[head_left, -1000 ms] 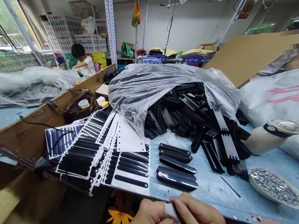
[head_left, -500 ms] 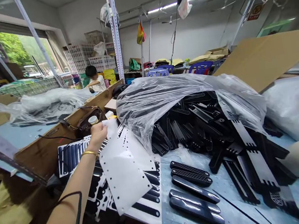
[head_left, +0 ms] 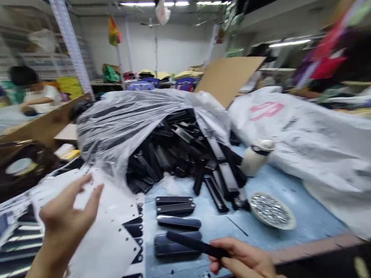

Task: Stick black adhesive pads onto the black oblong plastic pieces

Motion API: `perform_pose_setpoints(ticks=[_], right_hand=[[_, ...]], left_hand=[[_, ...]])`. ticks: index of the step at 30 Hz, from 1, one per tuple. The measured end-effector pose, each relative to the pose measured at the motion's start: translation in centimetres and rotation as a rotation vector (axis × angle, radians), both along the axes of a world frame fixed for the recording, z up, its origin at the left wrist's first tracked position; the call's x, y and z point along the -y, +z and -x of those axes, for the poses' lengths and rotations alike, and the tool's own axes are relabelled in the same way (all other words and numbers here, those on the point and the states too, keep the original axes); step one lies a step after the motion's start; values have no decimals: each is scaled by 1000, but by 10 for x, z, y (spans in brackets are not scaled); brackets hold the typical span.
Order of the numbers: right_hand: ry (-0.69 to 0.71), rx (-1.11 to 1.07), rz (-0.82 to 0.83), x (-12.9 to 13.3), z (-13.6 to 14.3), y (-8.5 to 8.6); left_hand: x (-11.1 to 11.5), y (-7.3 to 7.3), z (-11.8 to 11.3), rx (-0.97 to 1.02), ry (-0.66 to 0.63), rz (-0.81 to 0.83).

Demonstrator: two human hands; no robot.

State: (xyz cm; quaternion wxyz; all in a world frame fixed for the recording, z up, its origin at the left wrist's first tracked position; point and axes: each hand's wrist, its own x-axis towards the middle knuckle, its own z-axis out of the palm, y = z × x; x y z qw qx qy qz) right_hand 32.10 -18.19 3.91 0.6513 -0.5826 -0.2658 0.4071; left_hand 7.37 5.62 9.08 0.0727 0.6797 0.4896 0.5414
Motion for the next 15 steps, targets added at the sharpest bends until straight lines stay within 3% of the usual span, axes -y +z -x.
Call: perform_pose_setpoints(ticks=[2,3,5,6,8,10,12,15], right_hand=[[-2,-23,-44,-6,9,1],[5,-35,-68,-8,11,0],[20,-42,-99,-11,12,-2],[26,-35,-92,-11,11,-4],[54,13,-31,-8,5,-8],[76,125,48,-3,-4,-12],[12,312,69,0,-14,-13],[-149,697,-31,1,-25,-4]], left_hand=[[33,-11,-29,-24,-535,235],[46,-17,-41,-35,-716,382],[66,-27,-61,-57,-978,682],[72,-31,-68,-39,-1050,836],[76,-38,-76,47,-1119,1085],[73,-44,-77,147,-1113,1205],[69,-48,-75,193,-1070,1210],[65,-51,-74,203,-1007,1191]])
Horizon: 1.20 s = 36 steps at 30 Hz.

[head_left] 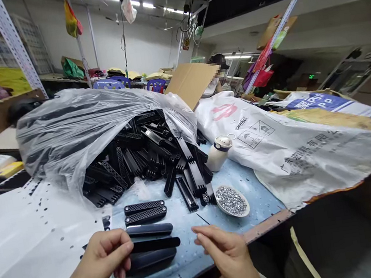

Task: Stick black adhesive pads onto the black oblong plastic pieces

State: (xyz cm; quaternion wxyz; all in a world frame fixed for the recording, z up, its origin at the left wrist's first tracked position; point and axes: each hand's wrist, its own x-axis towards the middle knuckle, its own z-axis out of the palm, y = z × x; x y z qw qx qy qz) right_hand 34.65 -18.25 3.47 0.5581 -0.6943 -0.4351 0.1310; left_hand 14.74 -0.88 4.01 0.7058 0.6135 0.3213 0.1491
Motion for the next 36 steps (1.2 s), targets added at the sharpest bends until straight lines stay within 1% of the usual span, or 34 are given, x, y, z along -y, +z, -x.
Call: perform_pose_setpoints(ticks=[1,3,5,6,9,13,15,17,19,21,23,24,26,28,30,33,36], right_hand=[[7,144,-47,-2,-1,5],[106,427,-126,-7,3,16],[220,640,-147,-13,11,24],[260,706,-135,-16,15,26],[293,755,-80,-21,22,25],[307,718,-120,-22,21,20],[316,689,-131,-23,17,20],[322,668,-146,-23,11,21],[315,677,-172,-21,0,22],[253,709,-188,-18,-15,21],[177,704,-141,-17,-30,18],[145,677,-102,-18,-37,15],[102,586,-41,-24,-45,9],[68,485,-15,-35,-46,2],[65,408,8,-49,-40,-6],[117,329,63,-66,-27,-17],[201,318,94,-70,-17,-20]], left_hand=[[0,0,-1,-6,6,-2],[3,1,-3,-6,-14,8],[6,1,-6,17,-53,40],[7,1,-7,36,-66,63],[7,1,-8,88,-50,128],[6,6,-9,97,-9,154],[6,11,-10,63,-15,135],[3,15,-12,7,0,82],[-3,15,-11,-36,64,6],[-12,12,-8,-50,159,-105],[-23,5,-4,-61,218,-323],[-27,1,-4,-76,203,-466],[-33,-6,-4,-132,100,-737],[-36,-10,-8,-212,-30,-901],[-35,-12,-12,-311,-122,-998],[-31,-12,-15,-427,-218,-1109],[-28,-10,-12,-423,-236,-1109]])
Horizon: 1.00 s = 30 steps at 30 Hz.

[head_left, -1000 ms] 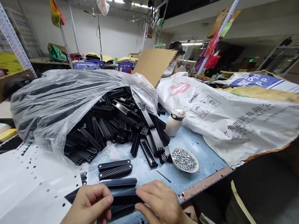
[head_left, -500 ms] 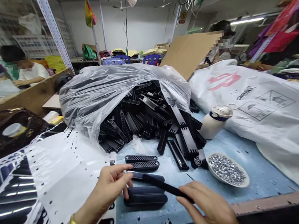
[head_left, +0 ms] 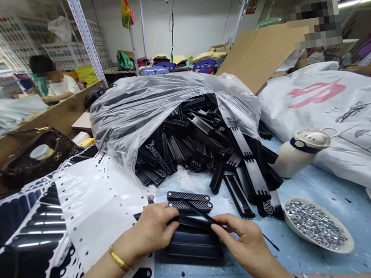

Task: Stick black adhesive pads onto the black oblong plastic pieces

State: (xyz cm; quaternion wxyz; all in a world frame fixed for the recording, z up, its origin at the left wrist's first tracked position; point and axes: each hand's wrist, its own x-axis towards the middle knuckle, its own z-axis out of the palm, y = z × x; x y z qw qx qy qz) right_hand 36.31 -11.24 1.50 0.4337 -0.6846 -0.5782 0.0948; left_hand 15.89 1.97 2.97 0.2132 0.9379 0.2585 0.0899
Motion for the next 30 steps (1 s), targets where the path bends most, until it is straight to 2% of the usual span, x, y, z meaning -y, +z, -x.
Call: perform_pose_setpoints(ticks=[3,6,8,10,14,19,22,26,30], right_hand=[[81,12,1,3,2,4],[35,26,-62,1,-7,7],[-21,44,-87,-8,-16,5],[-17,71,-91,-18,-23,1],[68,164,-131,-29,-27,-8],[177,287,-170,-15,-31,-4],[233,397,-201,-12,-37,4],[284,444,-189,-23,-37,12],[351,420,-210,-36,-28,12]], left_hand=[[-3,1,6,64,-26,138],[-12,-5,7,180,52,256],[-20,-13,5,242,178,228],[-27,-23,1,241,243,187],[-29,-34,-4,209,159,207],[-24,-32,-4,261,135,325],[-23,-30,-4,324,199,487],[-23,-29,-5,402,261,714],[-22,-30,-5,397,247,695]])
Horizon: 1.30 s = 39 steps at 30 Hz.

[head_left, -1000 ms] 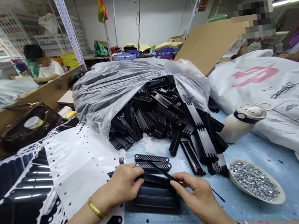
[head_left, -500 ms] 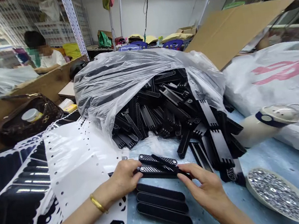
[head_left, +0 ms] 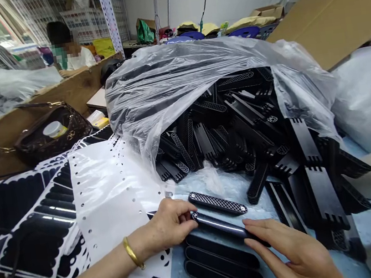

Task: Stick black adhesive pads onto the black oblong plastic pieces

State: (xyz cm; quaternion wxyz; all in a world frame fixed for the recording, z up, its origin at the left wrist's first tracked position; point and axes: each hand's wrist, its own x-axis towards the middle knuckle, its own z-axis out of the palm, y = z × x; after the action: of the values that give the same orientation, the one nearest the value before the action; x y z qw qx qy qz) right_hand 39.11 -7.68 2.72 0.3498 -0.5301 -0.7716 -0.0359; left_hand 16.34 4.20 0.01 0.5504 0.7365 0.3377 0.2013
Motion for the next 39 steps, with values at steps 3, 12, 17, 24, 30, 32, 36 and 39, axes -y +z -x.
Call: perform_pose_setpoints(ticks=[3,12,17,24,30,32,36,39], right_hand=[[-3,-14,14,-2,3,-4],[-5,-8,53,1,3,-13],[-24,-11,118,1,2,-15],[-30,-2,82,1,4,-15],[-25,30,45,-4,11,-13],[-19,35,35,-5,12,-12],[-24,8,38,-4,11,-10],[-18,-21,44,-3,7,-7]], left_hand=[[0,0,0,-6,1,-8],[0,-1,-1,-13,11,24],[-1,1,-1,-14,14,62],[0,0,-1,-22,32,71],[0,1,-2,-15,19,72],[0,2,-2,-20,22,85],[0,2,-2,-25,31,136],[-1,1,-3,-26,33,176]])
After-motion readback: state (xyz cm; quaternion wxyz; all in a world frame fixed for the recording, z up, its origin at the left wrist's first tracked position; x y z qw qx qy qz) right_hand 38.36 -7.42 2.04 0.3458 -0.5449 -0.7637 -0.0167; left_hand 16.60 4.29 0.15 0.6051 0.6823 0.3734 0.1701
